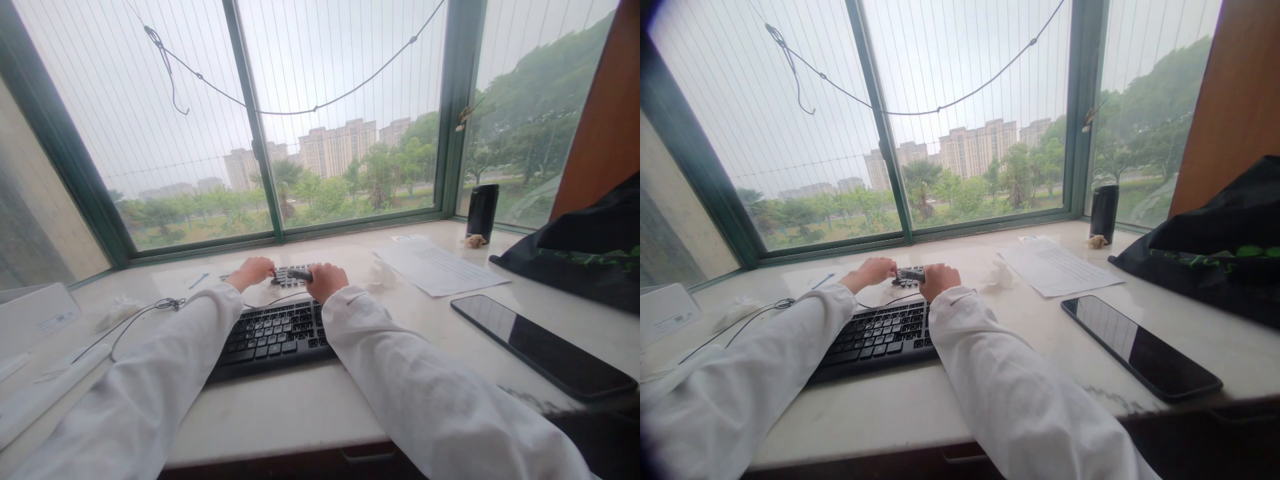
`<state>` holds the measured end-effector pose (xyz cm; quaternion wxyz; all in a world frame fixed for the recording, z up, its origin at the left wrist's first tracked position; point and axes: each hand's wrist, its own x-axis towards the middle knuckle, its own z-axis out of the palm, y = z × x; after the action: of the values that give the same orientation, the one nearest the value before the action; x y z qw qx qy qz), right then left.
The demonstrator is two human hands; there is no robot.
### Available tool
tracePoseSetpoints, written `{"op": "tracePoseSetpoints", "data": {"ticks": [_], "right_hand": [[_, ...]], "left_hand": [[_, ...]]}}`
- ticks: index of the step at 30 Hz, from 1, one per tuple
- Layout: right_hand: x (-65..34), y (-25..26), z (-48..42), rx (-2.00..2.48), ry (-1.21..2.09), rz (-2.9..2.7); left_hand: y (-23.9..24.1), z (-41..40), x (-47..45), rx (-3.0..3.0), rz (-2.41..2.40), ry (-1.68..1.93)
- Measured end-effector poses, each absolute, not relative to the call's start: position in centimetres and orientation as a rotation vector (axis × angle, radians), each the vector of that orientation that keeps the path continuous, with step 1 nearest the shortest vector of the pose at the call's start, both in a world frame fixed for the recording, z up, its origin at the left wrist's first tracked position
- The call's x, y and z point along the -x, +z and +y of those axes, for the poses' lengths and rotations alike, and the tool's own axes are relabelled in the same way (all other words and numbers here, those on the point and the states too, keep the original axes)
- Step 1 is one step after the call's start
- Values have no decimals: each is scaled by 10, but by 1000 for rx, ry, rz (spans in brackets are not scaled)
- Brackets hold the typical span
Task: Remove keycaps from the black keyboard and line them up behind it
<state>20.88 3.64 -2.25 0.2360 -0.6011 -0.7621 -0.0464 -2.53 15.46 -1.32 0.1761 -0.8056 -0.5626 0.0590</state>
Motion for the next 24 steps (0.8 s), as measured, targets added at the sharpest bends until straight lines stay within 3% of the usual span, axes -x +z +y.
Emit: {"op": "tracePoseSetpoints", "data": {"ticks": [24], "right_hand": [[-208,-22,36,1652,-120,-2089]], "left_hand": [[8,132,20,2317,-1570,69]]}}
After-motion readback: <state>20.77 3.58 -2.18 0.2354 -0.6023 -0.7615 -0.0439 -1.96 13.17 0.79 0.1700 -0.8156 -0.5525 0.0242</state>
